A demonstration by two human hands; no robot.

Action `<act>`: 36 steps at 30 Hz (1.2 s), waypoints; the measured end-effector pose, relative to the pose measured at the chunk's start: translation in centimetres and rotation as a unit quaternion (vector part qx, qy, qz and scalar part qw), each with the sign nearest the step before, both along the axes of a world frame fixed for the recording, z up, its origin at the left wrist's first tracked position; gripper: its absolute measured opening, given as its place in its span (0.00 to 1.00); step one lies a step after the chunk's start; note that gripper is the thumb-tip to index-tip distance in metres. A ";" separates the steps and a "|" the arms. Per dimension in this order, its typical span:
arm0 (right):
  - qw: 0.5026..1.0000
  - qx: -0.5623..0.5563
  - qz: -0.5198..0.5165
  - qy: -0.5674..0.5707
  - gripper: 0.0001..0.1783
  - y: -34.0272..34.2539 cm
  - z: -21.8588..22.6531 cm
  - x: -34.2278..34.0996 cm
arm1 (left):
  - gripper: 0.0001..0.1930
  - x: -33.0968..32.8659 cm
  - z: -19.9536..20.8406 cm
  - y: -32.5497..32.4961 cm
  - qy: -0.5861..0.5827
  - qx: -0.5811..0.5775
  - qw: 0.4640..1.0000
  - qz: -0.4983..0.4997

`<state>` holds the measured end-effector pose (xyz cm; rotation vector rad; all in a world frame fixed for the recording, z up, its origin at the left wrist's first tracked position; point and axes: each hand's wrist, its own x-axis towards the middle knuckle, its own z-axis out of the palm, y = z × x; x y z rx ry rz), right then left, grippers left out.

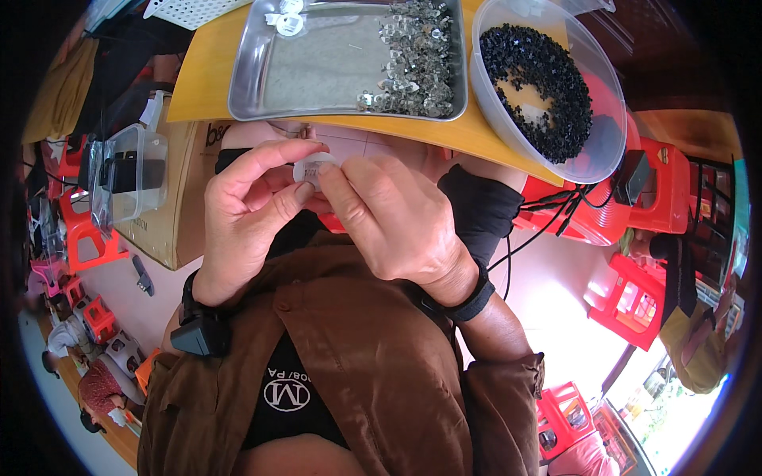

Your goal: Assembling small metal studs into white plastic circular components.

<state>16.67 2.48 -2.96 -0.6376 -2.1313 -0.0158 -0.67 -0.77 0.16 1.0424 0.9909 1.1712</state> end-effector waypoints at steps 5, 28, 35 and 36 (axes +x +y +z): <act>0.999 -0.028 0.014 -0.010 0.19 -0.2 0.2 0.1 | 0.15 0.0 -0.3 0.1 0.018 0.044 0.999 -0.005; 0.973 -0.218 -0.050 0.061 0.18 -0.6 1.0 0.4 | 0.20 -0.4 -0.6 0.0 -0.046 -0.089 0.995 0.007; 0.997 -0.054 -0.041 -0.031 0.23 -0.1 -0.2 0.4 | 0.18 -0.5 -0.7 0.2 -0.070 -0.075 0.994 -0.028; 0.997 -0.054 -0.041 -0.030 0.23 -0.1 -0.2 0.4 | 0.18 -0.5 -0.6 0.2 -0.070 -0.075 0.994 -0.027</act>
